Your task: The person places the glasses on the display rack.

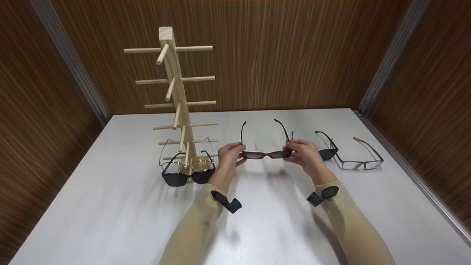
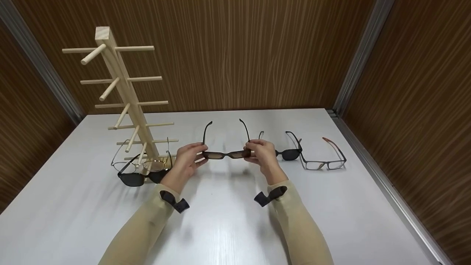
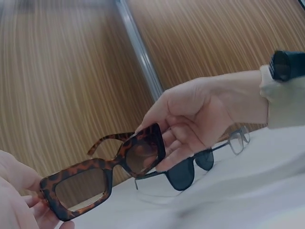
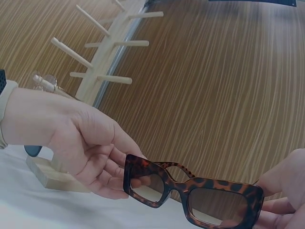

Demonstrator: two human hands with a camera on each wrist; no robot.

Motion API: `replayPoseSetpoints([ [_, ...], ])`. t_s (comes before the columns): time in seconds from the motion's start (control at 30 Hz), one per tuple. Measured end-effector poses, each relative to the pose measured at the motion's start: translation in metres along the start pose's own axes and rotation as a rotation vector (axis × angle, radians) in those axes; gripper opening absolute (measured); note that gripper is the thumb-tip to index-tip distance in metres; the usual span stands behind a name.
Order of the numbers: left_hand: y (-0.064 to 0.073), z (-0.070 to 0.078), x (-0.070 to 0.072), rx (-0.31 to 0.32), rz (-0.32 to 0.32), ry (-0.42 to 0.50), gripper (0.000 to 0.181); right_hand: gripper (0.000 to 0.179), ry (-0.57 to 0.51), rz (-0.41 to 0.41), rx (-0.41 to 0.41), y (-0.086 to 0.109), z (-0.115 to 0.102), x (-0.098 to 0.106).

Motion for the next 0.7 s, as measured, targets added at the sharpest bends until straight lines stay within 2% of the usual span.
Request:
replayPoseSetpoints([
  [0.17, 0.01, 0.004, 0.0, -0.036, -0.021, -0.052, 0.025, 0.037, 0.005, -0.019, 0.0, 0.009, -0.006, 0.002],
  [0.4, 0.025, 0.011, -0.004, -0.113, -0.091, -0.157, 0.034, 0.029, 0.015, -0.032, 0.008, 0.021, -0.016, 0.007],
  [0.57, 0.034, 0.015, -0.005, -0.156, -0.094, -0.221, 0.035, 0.029, 0.053, -0.078, -0.008, 0.027, -0.019, 0.01],
  [0.7, 0.042, 0.019, -0.003, -0.17, -0.108, -0.258, 0.035, 0.029, 0.086, -0.079, -0.022, 0.032, -0.017, 0.011],
])
Point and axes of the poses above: each hand's wrist, its own y-axis away from the middle knuckle, its own x-axis out of the back of the hand, z = x × y, the point moved 3 cm from there along -y, towards the middle knuckle, and after that the axes turned 10 degrees about -y, right-handed, at the moved point
